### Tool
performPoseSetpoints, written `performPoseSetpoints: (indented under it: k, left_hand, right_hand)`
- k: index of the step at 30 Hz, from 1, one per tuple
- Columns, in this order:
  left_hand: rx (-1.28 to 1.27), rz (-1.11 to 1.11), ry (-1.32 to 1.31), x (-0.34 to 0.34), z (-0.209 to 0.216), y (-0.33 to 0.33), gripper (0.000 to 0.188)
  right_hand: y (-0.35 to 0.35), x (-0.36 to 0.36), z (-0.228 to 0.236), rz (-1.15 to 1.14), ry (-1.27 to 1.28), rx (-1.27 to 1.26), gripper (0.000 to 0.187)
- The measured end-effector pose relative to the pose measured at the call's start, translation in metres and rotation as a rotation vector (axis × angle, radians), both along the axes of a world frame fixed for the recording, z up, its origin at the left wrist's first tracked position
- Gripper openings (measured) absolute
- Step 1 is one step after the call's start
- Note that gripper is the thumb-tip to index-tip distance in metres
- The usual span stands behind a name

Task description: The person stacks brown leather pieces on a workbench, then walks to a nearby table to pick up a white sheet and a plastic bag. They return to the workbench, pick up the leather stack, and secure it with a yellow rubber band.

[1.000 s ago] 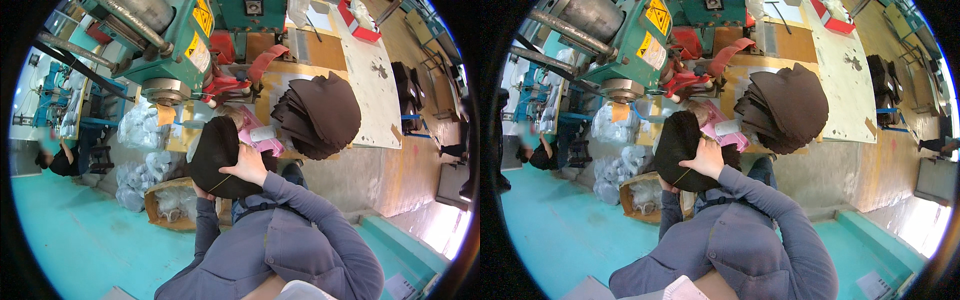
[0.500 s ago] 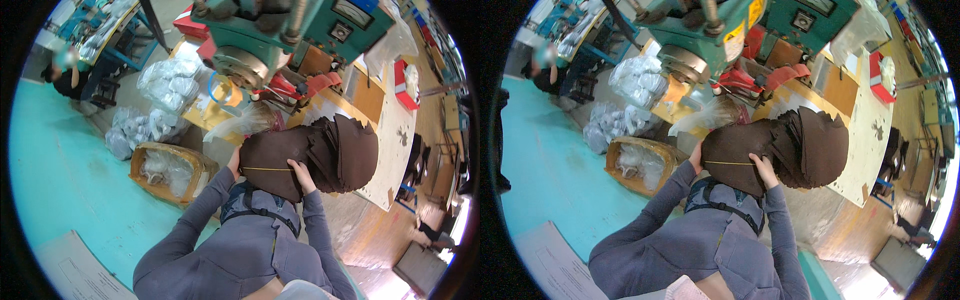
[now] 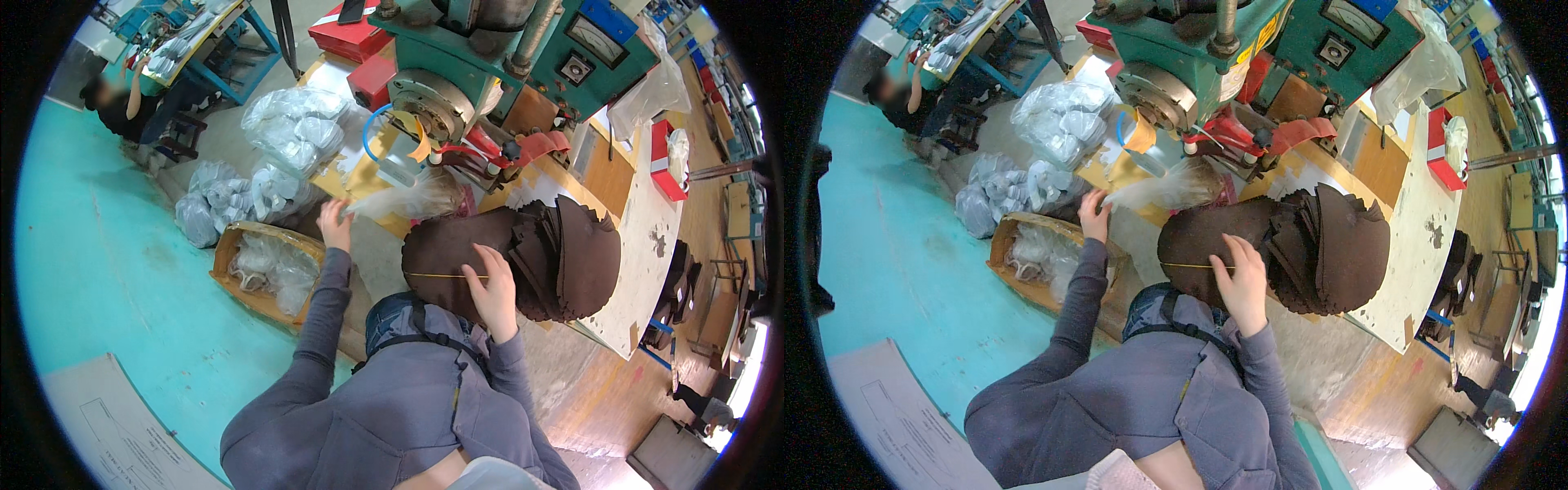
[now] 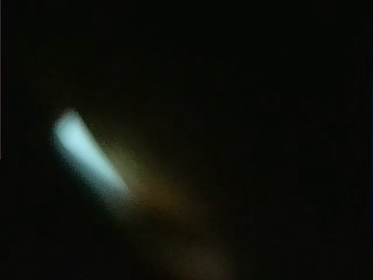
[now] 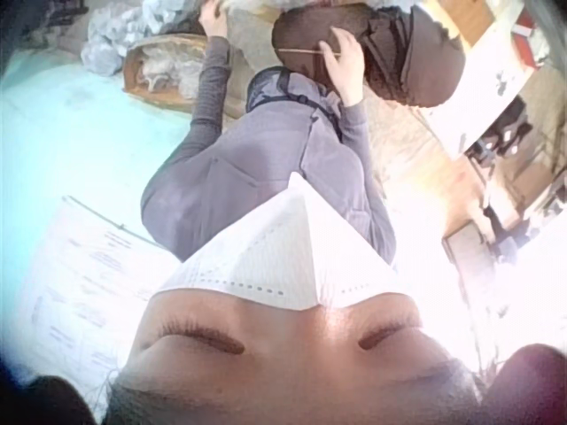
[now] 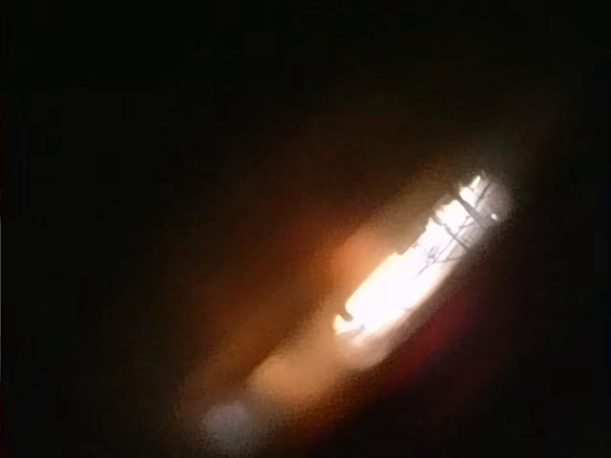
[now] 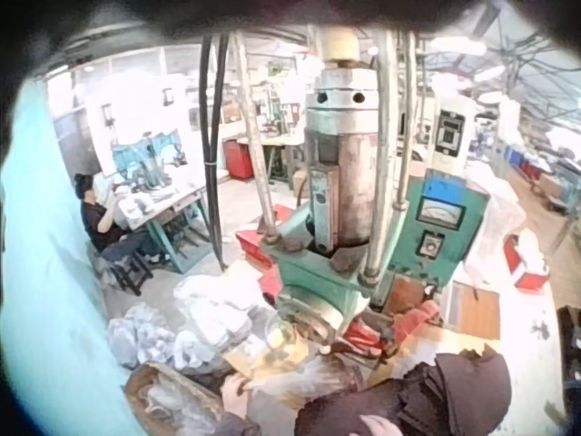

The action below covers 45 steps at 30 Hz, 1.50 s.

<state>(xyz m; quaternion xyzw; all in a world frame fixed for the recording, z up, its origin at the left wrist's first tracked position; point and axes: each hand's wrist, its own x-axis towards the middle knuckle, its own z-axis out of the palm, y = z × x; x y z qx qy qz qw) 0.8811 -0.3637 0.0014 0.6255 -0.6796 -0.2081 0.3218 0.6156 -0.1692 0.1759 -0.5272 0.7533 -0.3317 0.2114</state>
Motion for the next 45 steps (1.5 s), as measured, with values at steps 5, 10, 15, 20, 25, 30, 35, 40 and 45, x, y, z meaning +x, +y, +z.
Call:
performPoseSetpoints:
  k: [5, 10, 15, 20, 25, 30, 35, 40, 45]
  left_hand:
    - [0.421, -0.386, 0.612, -0.038, 0.090, 0.014, 0.018]
    - [0.448, -0.548, 0.621, -0.073, 0.140, 0.059, 0.019]
    - [0.459, -0.452, 0.614, -0.062, 0.151, 0.067, 0.021]
    - [0.053, -0.828, 0.507, -0.122, 0.185, 0.099, 0.016]
    - [-0.075, -0.797, 0.339, -0.117, 0.179, 0.125, 0.016]
    - [0.389, -0.640, 0.549, -0.104, 0.177, 0.111, 0.020]
    - [0.436, -0.549, 0.737, -0.096, 0.165, 0.090, 0.021]
    - [0.203, -0.749, 0.417, -0.131, 0.178, 0.114, 0.018]
    - [0.464, -0.593, 0.654, -0.118, 0.174, 0.109, 0.019]
  right_hand:
    - [-0.037, 0.036, 0.010, 0.194, -0.444, 0.023, 0.033]
    - [-0.067, 0.042, -0.054, 0.000, -0.637, -0.015, 0.025]
    - [-0.049, 0.035, -0.009, 0.062, -0.653, -0.108, 0.015]
    - [-0.087, 0.011, -0.245, 0.191, -0.164, -0.411, 0.024]
    - [-0.142, 0.024, -0.116, 0.359, 0.192, -0.205, 0.019]
    - [-0.151, 0.021, -0.111, 0.370, 0.266, -0.206, 0.014]
    - [-0.156, 0.036, -0.066, 0.513, 0.446, 0.339, 0.039]
    - [-0.146, 0.025, -0.073, 0.345, 0.284, 0.053, 0.020]
    - [-0.141, 0.017, -0.077, 0.307, 0.103, -0.011, 0.017]
